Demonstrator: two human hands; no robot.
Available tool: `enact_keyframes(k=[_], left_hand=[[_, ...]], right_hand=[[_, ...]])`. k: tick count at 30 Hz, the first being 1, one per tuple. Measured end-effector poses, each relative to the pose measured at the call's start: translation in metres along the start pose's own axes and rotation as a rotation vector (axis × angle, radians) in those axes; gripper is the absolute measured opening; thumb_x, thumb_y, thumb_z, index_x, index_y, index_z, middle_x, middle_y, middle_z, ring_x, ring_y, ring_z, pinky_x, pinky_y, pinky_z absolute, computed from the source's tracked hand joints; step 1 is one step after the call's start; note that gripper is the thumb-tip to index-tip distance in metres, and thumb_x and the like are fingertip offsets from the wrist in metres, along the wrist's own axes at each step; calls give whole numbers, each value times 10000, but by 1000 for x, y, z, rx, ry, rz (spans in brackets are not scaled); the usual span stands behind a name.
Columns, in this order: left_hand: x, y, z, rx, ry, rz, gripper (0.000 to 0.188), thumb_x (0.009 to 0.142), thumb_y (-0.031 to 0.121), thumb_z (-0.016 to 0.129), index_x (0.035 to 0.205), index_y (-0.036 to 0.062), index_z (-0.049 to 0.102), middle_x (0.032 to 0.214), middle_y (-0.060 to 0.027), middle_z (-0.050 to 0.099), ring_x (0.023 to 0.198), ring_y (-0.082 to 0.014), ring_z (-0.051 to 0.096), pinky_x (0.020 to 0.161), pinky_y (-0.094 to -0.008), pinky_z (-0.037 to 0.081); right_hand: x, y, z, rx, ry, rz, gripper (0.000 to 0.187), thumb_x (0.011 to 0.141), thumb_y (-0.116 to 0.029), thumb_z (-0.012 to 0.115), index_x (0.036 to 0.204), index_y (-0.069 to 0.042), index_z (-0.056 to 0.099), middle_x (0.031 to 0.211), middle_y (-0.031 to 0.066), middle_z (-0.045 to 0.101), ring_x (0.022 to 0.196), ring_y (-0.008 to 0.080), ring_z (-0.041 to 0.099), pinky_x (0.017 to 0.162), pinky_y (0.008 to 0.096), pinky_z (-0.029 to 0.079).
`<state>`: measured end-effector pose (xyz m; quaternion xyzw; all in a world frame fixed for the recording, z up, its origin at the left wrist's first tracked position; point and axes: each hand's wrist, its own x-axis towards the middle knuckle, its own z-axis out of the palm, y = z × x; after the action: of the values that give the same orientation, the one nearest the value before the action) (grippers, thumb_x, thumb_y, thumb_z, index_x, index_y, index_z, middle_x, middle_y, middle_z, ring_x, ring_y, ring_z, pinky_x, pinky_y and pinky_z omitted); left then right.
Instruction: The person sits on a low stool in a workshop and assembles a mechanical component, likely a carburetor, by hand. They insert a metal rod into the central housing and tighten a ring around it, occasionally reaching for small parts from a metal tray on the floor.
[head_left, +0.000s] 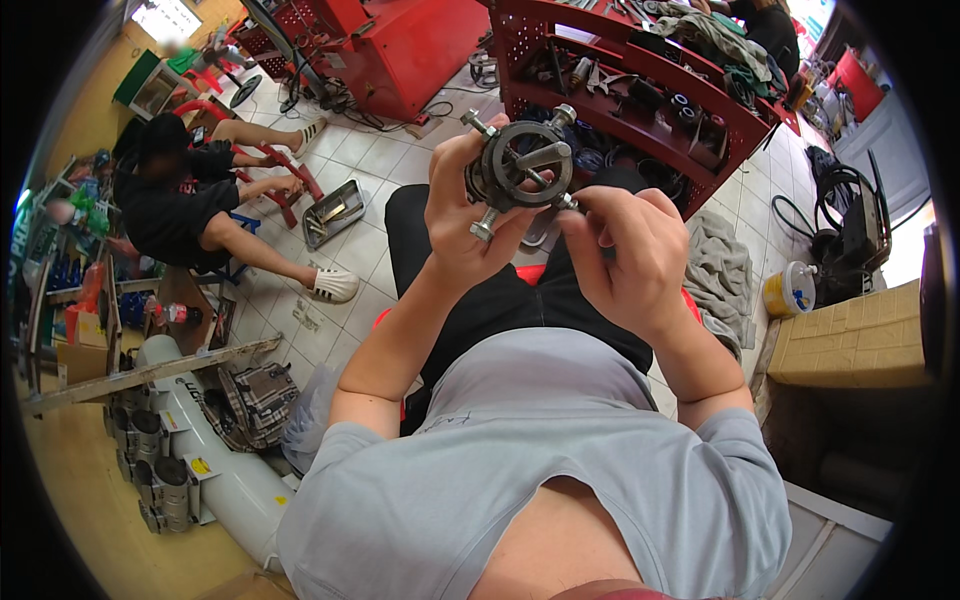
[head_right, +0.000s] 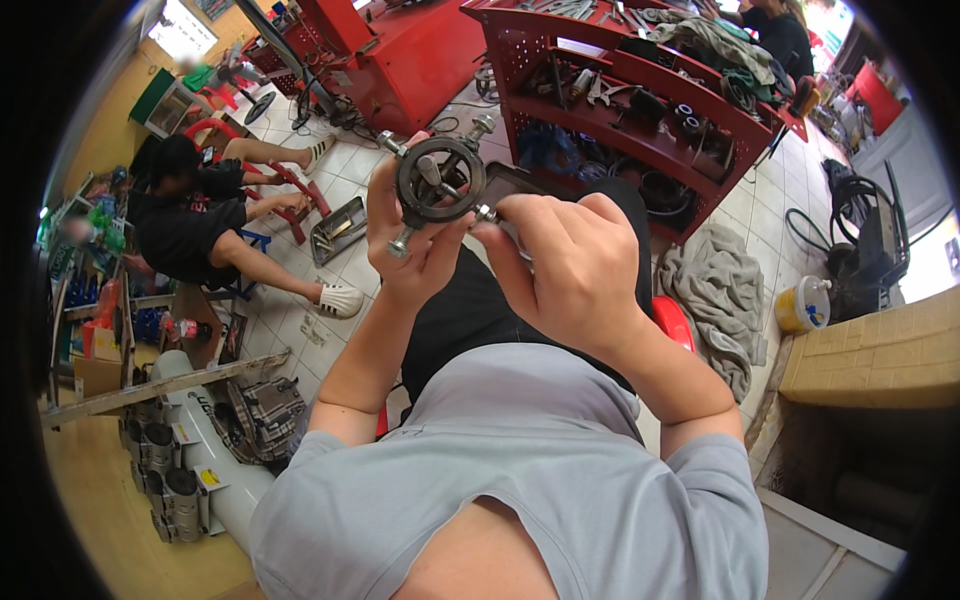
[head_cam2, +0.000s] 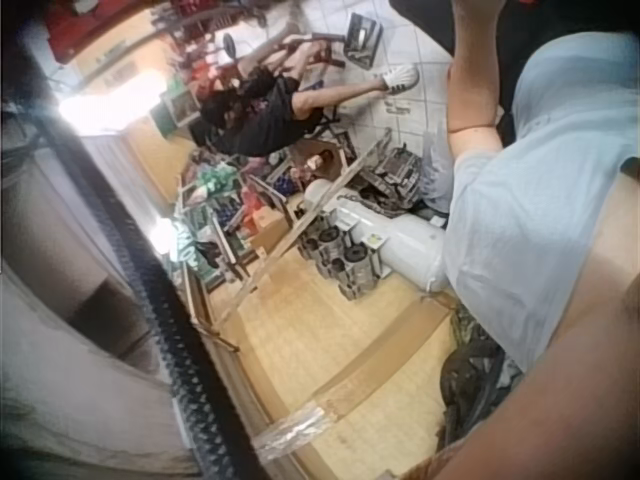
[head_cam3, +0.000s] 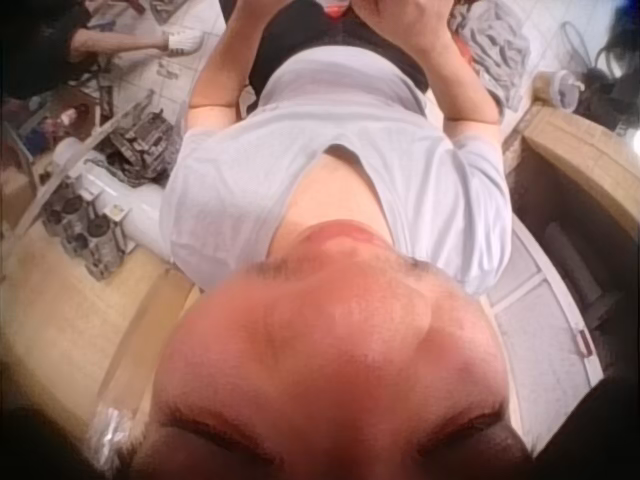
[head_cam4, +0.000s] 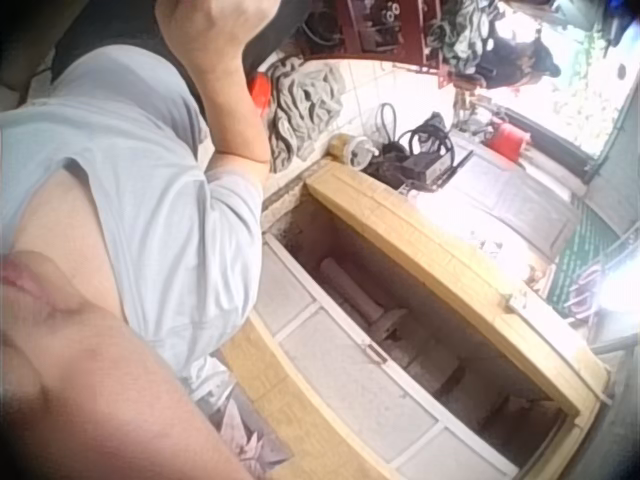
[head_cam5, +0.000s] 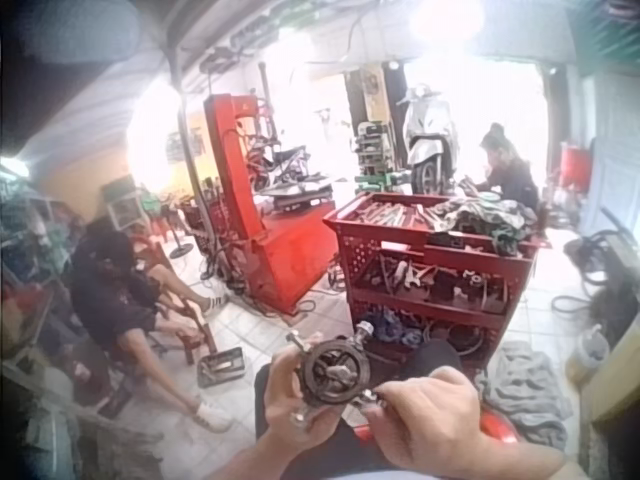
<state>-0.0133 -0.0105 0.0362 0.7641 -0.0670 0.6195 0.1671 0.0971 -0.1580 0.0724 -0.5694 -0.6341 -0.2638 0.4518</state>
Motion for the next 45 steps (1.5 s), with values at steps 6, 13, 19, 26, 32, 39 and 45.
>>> enact_keyframes(k=[6,13,19,26,32,39,45], left_hand=[[0,2,0,3,-4,-34,208,672,84,816,868,110,754,1252,-237,545,1048,-345,567,846,-381,482],[-2,2,1,-21,10,-48,219,671,90,821,875,134,756,1255,-237,543,1052,-343,565,842,-378,481],[-1,1,-1,-16,7,-23,230,664,83,825,876,142,757,1258,-233,539,1055,-343,567,846,-383,486],[0,2,-1,-7,-9,-27,238,656,75,830,874,133,752,1254,-233,538,1055,-348,572,837,-382,491],[0,1,1,6,3,-6,216,656,77,831,850,124,748,1259,-239,535,1053,-352,574,830,-382,487],[-1,0,1,-9,2,-8,208,666,90,822,859,118,750,1254,-240,541,1047,-346,569,847,-384,479],[-1,3,1,-14,-27,-38,202,671,75,810,862,94,747,1237,-242,552,1051,-352,565,851,-390,479]], right_hand=[[5,-7,-6,37,-12,53,215,776,-187,730,898,-65,603,588,-2,549,481,159,531,505,295,344],[5,-1,-7,36,-28,-15,237,756,-189,746,902,-60,613,619,10,571,488,154,537,503,287,347],[3,-5,-2,39,5,22,218,752,-174,742,888,-60,616,632,6,576,500,156,549,509,288,355],[6,-10,-4,84,38,77,162,767,-141,719,859,-69,607,635,4,574,500,167,539,503,296,349],[-1,9,-3,-36,-74,-89,255,733,-191,753,895,-54,612,631,13,568,499,165,537,508,290,359],[3,-6,-2,39,0,35,184,766,-168,721,860,-53,612,615,19,556,501,177,537,501,301,353],[1,5,-3,16,-21,-44,220,746,-166,740,881,-56,604,613,11,555,501,168,539,495,290,353]])
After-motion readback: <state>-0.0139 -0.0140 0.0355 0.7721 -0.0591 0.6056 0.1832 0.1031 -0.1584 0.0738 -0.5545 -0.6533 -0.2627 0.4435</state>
